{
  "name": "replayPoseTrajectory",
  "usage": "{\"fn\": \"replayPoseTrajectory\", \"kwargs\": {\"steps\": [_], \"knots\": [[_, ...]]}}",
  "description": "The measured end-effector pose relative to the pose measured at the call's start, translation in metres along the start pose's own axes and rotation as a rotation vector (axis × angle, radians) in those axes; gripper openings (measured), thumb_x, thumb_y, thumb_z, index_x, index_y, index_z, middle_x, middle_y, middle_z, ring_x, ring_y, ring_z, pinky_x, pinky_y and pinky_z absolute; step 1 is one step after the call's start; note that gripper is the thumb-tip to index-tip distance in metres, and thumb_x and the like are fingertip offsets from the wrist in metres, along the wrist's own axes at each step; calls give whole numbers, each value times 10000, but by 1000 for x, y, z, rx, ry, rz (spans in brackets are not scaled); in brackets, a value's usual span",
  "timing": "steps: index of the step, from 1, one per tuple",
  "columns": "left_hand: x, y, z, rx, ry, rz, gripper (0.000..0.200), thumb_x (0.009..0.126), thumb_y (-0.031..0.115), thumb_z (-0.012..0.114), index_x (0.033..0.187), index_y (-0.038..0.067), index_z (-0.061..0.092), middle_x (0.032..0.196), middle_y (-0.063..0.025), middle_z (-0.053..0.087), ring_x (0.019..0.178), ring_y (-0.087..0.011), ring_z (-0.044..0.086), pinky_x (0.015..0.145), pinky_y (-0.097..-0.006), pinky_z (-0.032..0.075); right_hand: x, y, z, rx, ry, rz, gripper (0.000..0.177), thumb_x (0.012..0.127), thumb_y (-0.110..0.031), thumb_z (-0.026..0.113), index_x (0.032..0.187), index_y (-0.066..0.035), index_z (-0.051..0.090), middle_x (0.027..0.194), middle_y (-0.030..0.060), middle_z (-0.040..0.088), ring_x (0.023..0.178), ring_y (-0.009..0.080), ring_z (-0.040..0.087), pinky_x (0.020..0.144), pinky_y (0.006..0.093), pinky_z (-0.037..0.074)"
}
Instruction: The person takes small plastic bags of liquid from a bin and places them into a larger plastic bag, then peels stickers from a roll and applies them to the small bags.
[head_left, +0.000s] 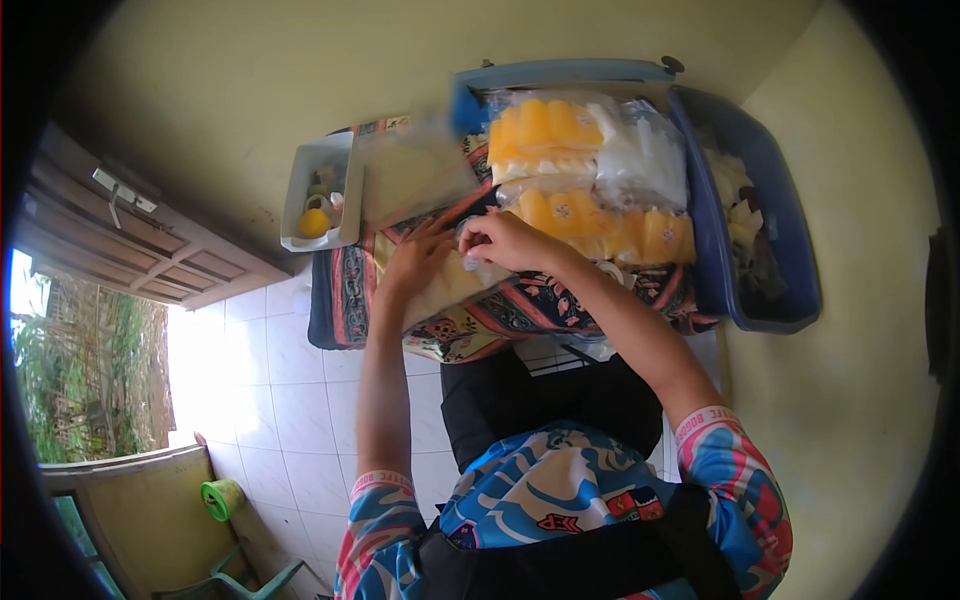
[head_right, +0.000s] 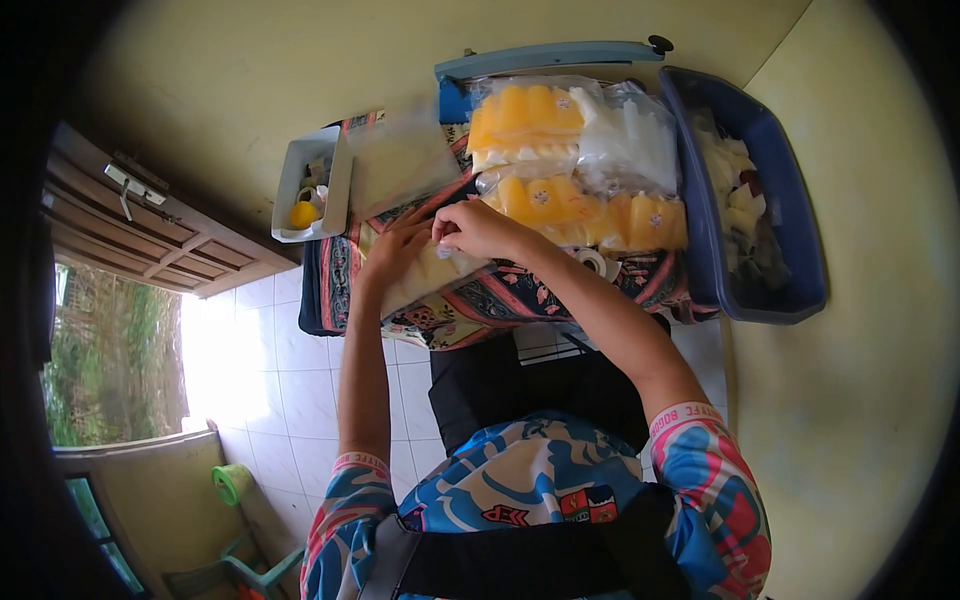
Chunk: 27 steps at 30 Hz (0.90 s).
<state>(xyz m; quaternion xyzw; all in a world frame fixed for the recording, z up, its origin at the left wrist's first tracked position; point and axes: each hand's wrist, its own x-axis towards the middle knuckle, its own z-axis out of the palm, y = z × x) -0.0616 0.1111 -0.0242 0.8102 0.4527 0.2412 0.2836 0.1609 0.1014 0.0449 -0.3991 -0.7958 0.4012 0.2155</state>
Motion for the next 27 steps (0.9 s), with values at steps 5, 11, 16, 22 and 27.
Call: {"fn": "replayPoseTrajectory", "kwargs": {"steps": [5,11,16,22,27], "knots": [[0,-3,-3,-47,-37,-3,373,957,247,491,1272,113,642,1455,-137,487,1410,-309,364,1157,-506,210,13,-5,6,72,-80,73,63,834,-43,669,890,-14,659,760,60,669,669,124,615,710,270,486],[1,-7,-2,-64,-51,3,391,950,222,478,1282,79,628,1459,-134,483,1418,-302,351,1164,-499,197,15,8,20,78,-34,34,90,825,-47,676,903,-3,684,796,95,691,701,160,634,700,304,494],[1,-3,-2,-35,-41,-7,385,944,211,477,1261,63,638,1456,-132,487,1412,-302,361,1163,-488,210,14,2,20,89,-3,59,107,794,-61,701,884,-5,714,821,144,712,779,232,686,735,342,517],[0,-4,-3,-23,-35,27,379,941,196,461,1252,85,647,1456,-125,489,1407,-304,368,1162,-497,214,17,9,25,66,-30,2,129,777,-61,712,892,-4,716,827,152,712,795,247,693,738,346,521],[0,-1,-4,-2,-37,14,375,941,179,444,1240,99,654,1455,-119,490,1410,-306,365,1165,-501,211,18,1,23,-52,-57,6,143,770,-31,701,910,-2,689,837,153,705,819,274,688,751,362,516]]}}
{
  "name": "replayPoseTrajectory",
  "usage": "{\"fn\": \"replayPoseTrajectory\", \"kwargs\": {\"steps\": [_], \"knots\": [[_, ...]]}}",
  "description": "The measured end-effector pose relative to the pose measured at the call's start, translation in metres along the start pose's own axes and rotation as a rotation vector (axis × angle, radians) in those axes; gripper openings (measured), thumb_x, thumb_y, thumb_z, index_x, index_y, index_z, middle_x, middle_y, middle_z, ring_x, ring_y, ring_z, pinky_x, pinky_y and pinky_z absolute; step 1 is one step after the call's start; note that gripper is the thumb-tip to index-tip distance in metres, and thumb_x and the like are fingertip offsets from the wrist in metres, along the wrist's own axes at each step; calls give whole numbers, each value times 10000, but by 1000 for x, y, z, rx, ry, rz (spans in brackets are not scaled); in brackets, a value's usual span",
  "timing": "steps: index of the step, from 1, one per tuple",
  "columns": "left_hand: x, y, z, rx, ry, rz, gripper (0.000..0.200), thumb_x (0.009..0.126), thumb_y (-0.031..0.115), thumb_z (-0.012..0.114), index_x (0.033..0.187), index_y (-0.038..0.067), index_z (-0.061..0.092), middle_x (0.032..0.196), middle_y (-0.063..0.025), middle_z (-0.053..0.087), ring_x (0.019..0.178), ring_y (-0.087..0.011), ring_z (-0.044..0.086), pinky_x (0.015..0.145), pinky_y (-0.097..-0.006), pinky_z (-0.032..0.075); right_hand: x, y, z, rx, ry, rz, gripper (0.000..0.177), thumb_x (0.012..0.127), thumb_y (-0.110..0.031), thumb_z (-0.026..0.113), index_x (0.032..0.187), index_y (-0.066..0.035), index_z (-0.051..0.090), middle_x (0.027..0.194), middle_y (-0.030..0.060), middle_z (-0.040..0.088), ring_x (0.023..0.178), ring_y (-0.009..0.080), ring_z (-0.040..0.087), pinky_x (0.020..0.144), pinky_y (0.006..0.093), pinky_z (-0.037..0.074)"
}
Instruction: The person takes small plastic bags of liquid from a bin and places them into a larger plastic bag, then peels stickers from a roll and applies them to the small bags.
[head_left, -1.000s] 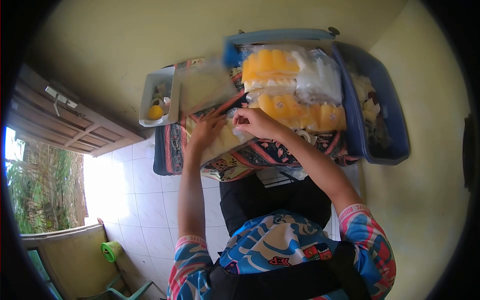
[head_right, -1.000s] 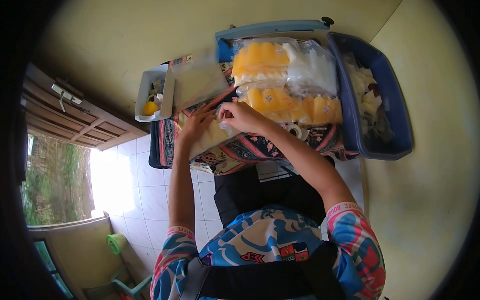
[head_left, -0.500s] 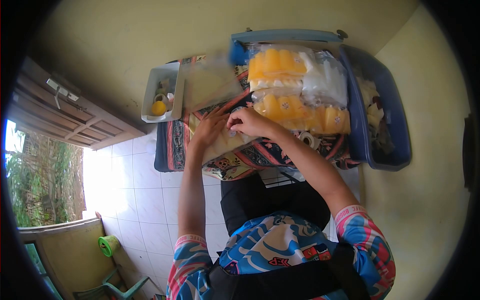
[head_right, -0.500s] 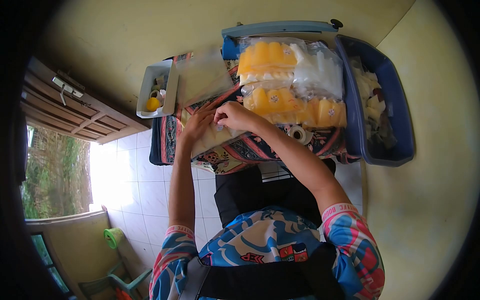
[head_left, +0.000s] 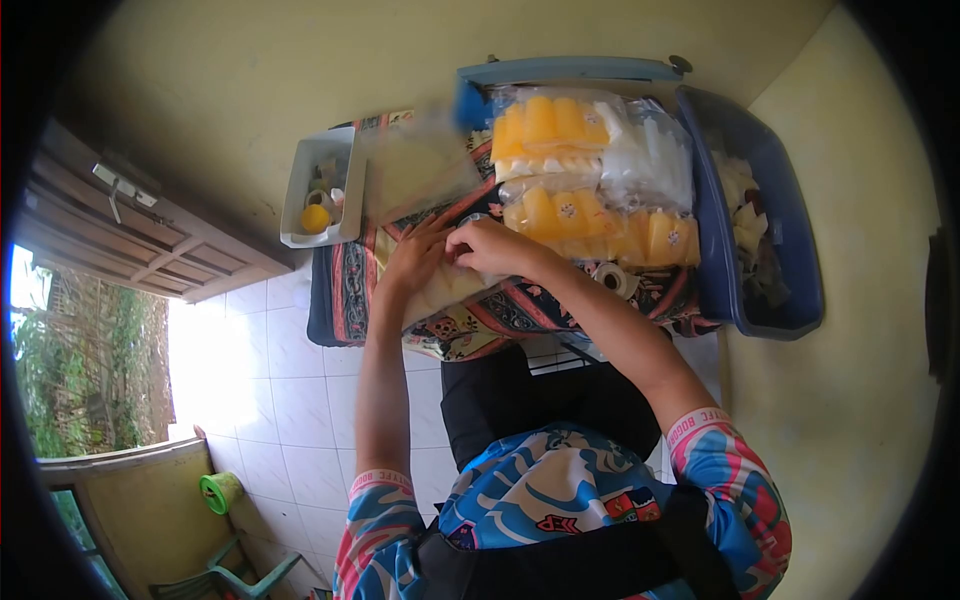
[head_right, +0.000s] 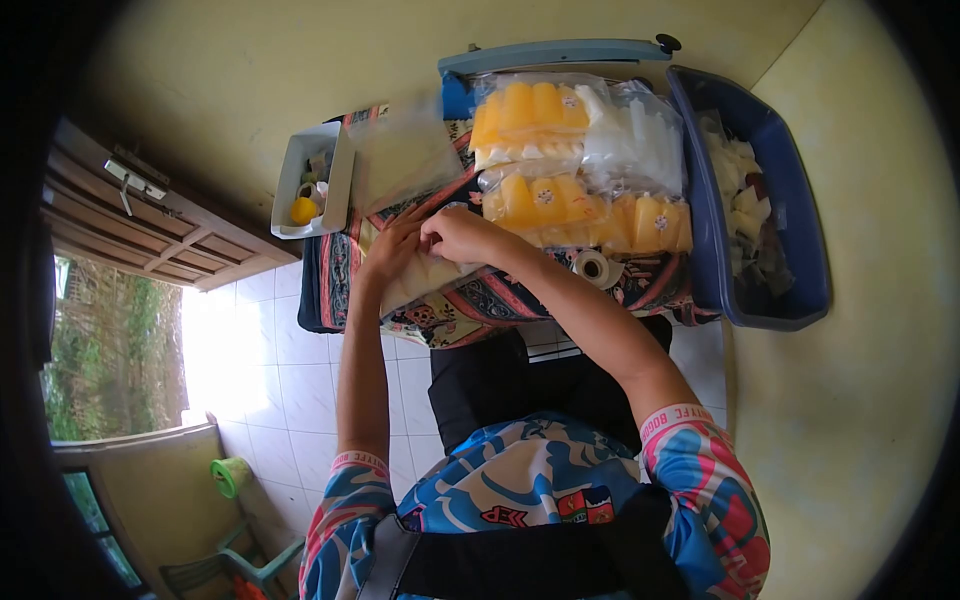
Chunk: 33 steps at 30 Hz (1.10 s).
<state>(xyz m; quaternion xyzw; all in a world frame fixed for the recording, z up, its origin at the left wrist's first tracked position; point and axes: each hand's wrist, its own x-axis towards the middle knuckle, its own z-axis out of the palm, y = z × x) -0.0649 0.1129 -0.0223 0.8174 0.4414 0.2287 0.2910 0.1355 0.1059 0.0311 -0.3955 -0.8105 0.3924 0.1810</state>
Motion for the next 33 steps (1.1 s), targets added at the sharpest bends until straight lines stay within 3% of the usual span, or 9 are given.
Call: {"fn": "replayPoseTrajectory", "kwargs": {"steps": [10,19,25,29,33], "knots": [[0,-1,2,-63,40,-28,379,929,168,450,1247,80,637,1464,-101,485,1417,-295,356,1168,-509,201,11,-7,-1,-194,-69,-46,134,749,-2,696,861,5,622,872,187,697,882,339,680,751,416,517],[1,-3,0,-49,-16,-36,350,941,185,472,1222,96,660,1468,-92,484,1424,-302,344,1167,-509,190,-3,6,16,-247,216,-253,188,739,-116,745,846,-53,604,896,122,623,859,342,651,734,433,517],[0,5,-1,-24,-15,-53,330,947,209,505,1211,103,671,1461,-96,489,1422,-317,342,1157,-526,197,-17,14,20,-203,438,-93,313,695,-212,818,913,-87,630,950,79,569,951,297,584,863,410,466],[0,3,1,-50,-1,-18,339,946,222,510,1218,93,666,1461,-97,489,1420,-324,341,1151,-522,209,-17,12,27,-256,510,-66,286,727,-191,791,933,-77,628,970,90,573,954,296,588,880,407,459],[1,4,2,-8,111,50,293,919,164,555,1158,54,685,1340,-143,570,1274,-325,498,1058,-437,359,-5,22,33,-435,566,-221,186,796,-165,715,934,-63,640,972,84,607,946,292,584,878,404,457]]}}
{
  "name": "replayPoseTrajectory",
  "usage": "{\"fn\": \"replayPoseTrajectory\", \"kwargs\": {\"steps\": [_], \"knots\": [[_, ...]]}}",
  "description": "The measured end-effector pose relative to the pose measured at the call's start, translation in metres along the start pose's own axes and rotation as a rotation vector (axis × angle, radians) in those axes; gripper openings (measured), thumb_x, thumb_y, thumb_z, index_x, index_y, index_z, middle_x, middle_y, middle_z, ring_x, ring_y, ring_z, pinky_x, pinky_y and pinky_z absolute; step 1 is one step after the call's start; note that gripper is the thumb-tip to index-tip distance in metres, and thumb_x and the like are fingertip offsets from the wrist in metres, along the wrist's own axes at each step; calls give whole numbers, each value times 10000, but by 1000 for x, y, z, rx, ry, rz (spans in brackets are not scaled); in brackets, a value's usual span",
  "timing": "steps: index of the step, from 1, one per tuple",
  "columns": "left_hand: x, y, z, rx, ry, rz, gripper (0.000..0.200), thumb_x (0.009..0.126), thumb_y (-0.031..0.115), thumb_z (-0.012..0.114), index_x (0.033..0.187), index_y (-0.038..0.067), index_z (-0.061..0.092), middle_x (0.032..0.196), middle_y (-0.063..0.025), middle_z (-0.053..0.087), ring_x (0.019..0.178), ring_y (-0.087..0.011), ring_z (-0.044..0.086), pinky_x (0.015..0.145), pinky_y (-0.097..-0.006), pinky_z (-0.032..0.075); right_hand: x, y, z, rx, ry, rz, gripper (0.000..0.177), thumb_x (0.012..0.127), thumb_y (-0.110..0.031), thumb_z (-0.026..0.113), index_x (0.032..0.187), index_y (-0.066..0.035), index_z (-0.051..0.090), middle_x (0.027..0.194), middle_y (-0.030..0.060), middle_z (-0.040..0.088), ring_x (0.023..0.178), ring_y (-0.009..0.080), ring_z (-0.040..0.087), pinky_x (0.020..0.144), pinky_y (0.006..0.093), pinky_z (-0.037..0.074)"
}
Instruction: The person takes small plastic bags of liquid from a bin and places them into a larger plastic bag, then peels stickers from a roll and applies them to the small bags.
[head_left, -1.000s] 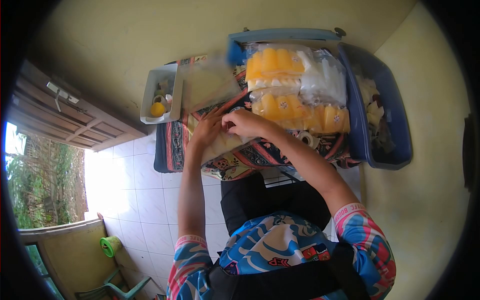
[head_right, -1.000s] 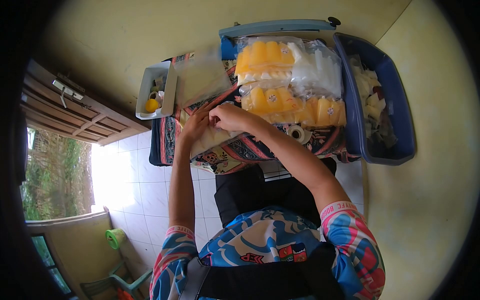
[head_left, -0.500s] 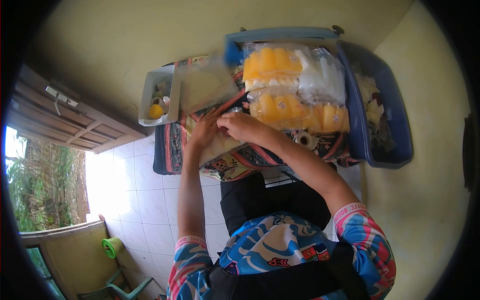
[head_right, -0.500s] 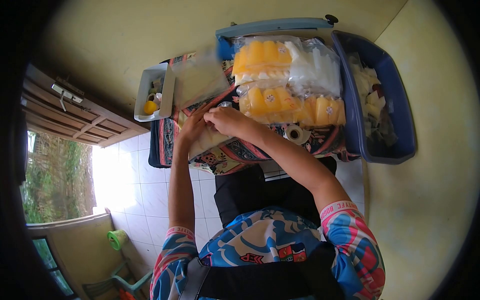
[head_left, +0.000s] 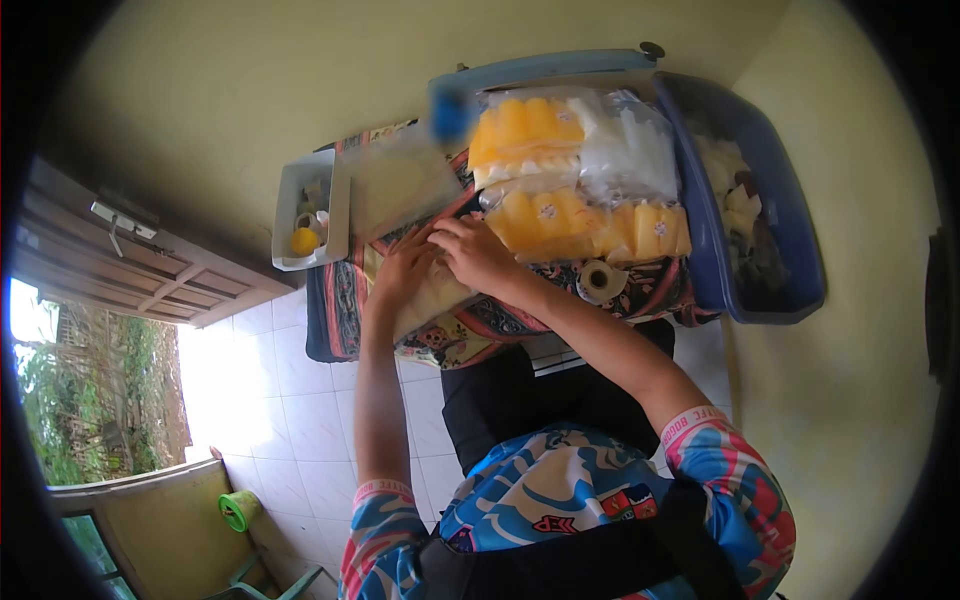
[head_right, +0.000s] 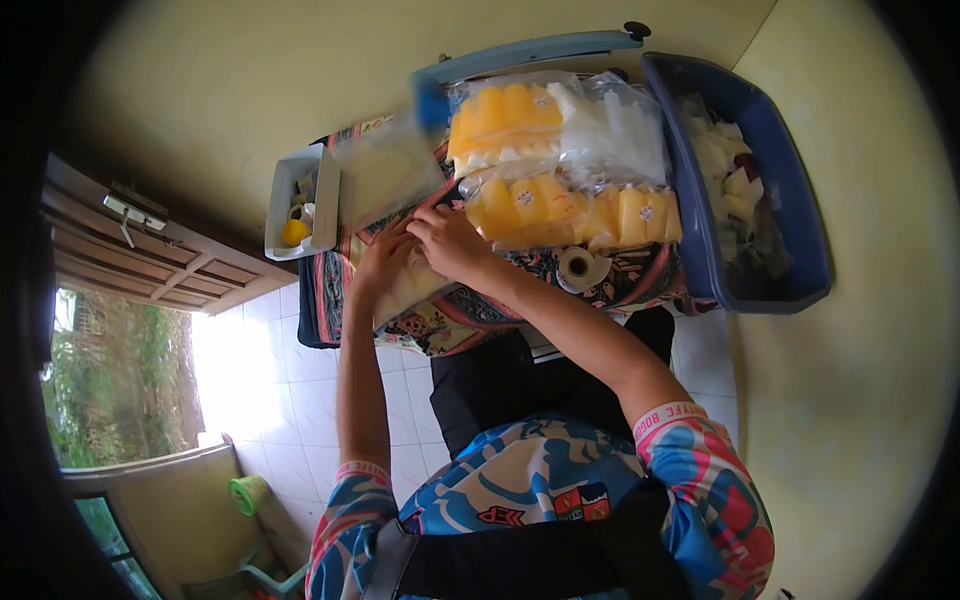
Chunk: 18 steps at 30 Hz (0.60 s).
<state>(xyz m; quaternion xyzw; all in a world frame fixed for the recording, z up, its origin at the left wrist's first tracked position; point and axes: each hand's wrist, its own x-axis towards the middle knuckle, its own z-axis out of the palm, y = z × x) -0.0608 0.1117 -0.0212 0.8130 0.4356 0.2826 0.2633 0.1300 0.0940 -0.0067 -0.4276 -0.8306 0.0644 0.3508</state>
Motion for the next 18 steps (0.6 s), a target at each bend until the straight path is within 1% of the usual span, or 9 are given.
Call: {"fn": "replayPoseTrajectory", "kwargs": {"steps": [1,2,4,5,8,11,13,15,18], "knots": [[0,11,-4,-30,44,-2,273,905,147,575,1128,41,694,1278,-154,606,1203,-325,553,1009,-413,408,0,2,4,-41,7,-68,161,816,-164,692,931,-62,644,972,83,617,938,293,583,875,402,457],[-1,19,-5,-62,87,-3,254,892,131,595,1097,29,704,1216,-164,643,1133,-324,609,960,-388,457,0,5,6,-58,-101,-39,166,837,-195,664,937,-63,653,993,87,630,955,293,580,874,426,450],[-6,21,-6,-12,233,-34,204,872,119,632,1021,6,714,1040,-160,676,956,-306,656,831,-359,498,1,9,7,-92,-316,21,214,880,-258,607,948,-65,671,1036,95,657,990,294,574,870,474,437],[-10,22,-6,13,307,-49,183,862,113,651,983,-6,719,952,-158,693,868,-298,679,766,-344,519,0,9,8,-102,-289,16,229,882,-272,608,939,-62,677,1015,92,662,1001,291,570,869,476,436],[-26,33,-17,26,335,-303,163,867,107,677,961,-20,718,842,-139,683,752,-231,658,705,-324,511,1,4,5,-157,-220,-4,271,886,-310,612,913,-52,692,966,87,675,1026,285,561,869,478,433],[-45,18,-18,49,412,-238,170,876,128,684,927,-33,707,791,-136,656,680,-224,637,643,-325,489,4,2,-1,-229,-192,-21,288,879,-331,627,875,-51,694,940,85,676,1016,280,557,874,459,425],[-53,19,-24,54,363,-261,188,871,148,682,920,-32,706,815,-149,662,732,-253,640,680,-345,490,6,3,-3,-228,-199,-32,284,862,-341,646,830,-61,683,921,81,666,980,274,555,877,425,415],[-57,20,-30,40,298,-314,184,856,152,681,901,-24,710,823,-153,658,768,-273,630,712,-366,483,8,5,-4,-217,-221,-49,292,859,-343,651,832,-54,685,899,89,669,990,281,555,874,436,414],[-58,6,-33,65,242,-288,164,840,143,680,874,-15,709,821,-154,658,794,-293,613,739,-379,472,8,5,-1,-205,-208,-82,300,857,-343,655,832,-45,684,870,96,674,981,288,557,870,443,415]]}}
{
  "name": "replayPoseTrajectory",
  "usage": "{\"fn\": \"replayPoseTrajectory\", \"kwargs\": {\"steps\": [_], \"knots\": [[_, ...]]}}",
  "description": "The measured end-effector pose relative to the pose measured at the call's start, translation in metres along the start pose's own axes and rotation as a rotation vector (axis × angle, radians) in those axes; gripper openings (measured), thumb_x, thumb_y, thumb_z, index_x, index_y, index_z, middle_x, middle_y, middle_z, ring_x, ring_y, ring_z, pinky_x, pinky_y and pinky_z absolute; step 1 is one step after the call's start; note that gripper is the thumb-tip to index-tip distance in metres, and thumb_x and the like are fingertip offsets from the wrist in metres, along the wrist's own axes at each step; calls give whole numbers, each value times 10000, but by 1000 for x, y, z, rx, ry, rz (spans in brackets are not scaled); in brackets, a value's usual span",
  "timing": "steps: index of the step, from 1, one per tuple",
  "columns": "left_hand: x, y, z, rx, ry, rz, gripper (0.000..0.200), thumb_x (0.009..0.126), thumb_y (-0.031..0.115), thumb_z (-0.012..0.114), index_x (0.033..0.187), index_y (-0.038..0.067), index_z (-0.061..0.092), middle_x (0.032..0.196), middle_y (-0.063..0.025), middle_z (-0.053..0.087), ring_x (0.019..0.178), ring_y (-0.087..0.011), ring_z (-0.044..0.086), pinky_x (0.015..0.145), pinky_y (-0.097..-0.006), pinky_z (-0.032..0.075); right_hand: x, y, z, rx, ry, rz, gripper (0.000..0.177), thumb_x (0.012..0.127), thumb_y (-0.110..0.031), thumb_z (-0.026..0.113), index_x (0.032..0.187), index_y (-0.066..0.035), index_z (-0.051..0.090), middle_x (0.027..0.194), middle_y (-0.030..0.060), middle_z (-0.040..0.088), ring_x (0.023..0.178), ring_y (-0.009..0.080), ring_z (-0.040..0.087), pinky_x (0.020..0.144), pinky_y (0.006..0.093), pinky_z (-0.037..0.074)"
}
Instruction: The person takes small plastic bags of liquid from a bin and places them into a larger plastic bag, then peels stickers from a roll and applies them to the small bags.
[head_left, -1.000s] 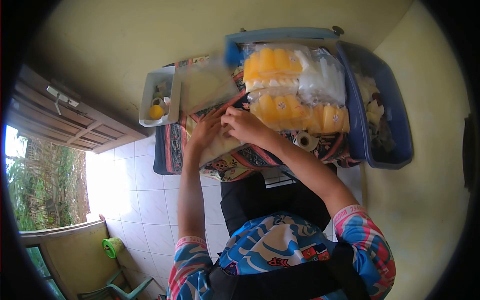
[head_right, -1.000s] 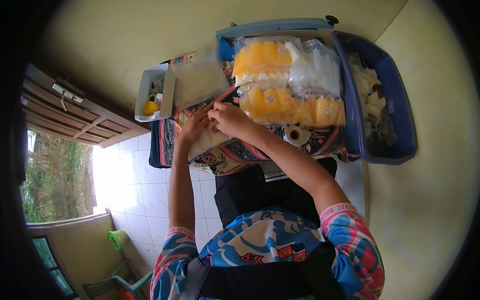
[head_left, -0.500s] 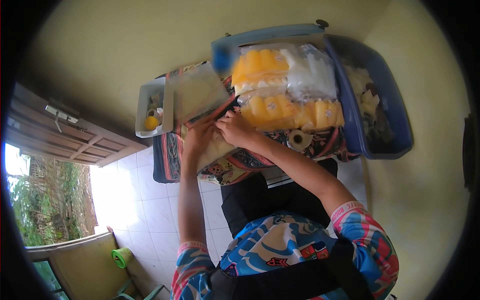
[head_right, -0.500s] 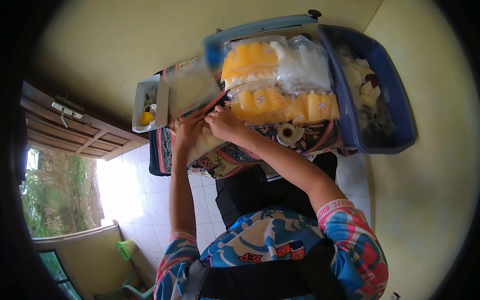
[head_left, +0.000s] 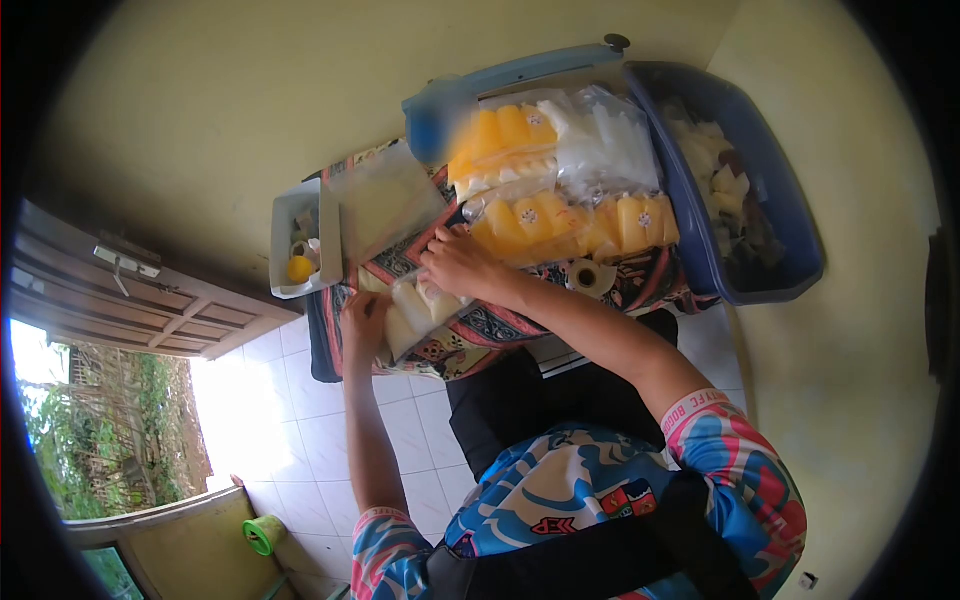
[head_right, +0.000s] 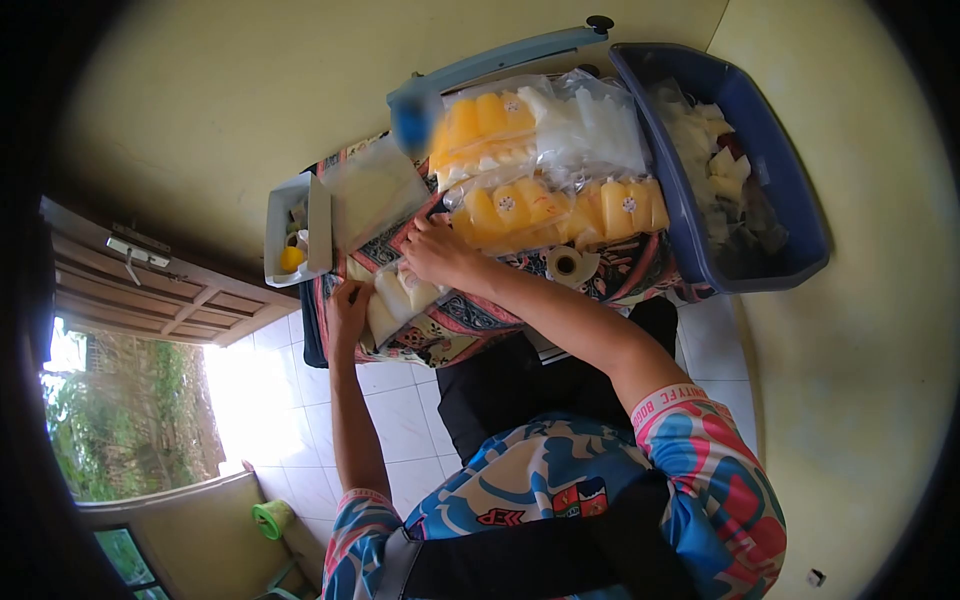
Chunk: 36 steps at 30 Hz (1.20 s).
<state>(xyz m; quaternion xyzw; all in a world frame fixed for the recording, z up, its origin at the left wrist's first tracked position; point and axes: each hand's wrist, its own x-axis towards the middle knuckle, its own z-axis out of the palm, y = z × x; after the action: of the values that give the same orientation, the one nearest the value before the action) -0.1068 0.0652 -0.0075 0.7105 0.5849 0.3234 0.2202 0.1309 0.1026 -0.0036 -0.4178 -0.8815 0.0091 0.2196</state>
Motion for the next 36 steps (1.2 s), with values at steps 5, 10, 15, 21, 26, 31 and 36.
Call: {"fn": "replayPoseTrajectory", "kwargs": {"steps": [5,10,15,21,26,31,36], "knots": [[0,-6,6,6,28,5,135,854,125,645,825,0,688,802,-146,651,774,-293,601,718,-389,463,1,4,15,28,-18,-55,309,881,-340,627,852,-39,694,898,98,693,1014,292,564,874,457,419],[-12,4,12,-127,127,-45,205,939,143,576,817,-20,598,667,-87,532,619,-139,463,585,-314,392,-4,6,16,134,98,-113,263,870,-283,649,827,-25,677,834,121,684,940,290,597,877,432,433],[-28,28,23,-265,238,-203,239,993,173,508,843,-2,573,660,-32,484,628,-98,407,562,-296,360,-12,4,14,336,247,-123,229,849,-230,681,796,-9,648,707,160,639,728,317,622,782,406,481],[-34,55,28,-384,286,-186,265,1017,199,487,848,16,575,713,27,504,659,-63,413,565,-261,349,-36,-2,-33,384,223,49,196,852,-199,678,818,-10,641,701,177,630,721,353,632,685,445,505],[18,132,29,-585,143,-42,270,1002,209,508,902,-21,608,708,-15,550,654,-93,456,587,-286,388,-46,36,-116,366,153,172,190,863,-243,663,917,-65,702,752,186,672,746,347,674,717,451,527],[126,191,81,-664,-161,35,318,992,241,521,894,-32,650,708,-31,596,637,-119,513,604,-302,431,-54,119,-214,181,136,265,264,870,-288,647,989,-65,723,816,180,693,781,354,680,756,442,531],[238,253,156,-360,-161,216,348,935,316,589,909,-19,679,788,-152,679,717,-220,628,671,-372,477,-47,233,-254,58,103,490,338,934,-322,575,916,-9,701,845,239,669,807,389,662,740,465,515]]}}
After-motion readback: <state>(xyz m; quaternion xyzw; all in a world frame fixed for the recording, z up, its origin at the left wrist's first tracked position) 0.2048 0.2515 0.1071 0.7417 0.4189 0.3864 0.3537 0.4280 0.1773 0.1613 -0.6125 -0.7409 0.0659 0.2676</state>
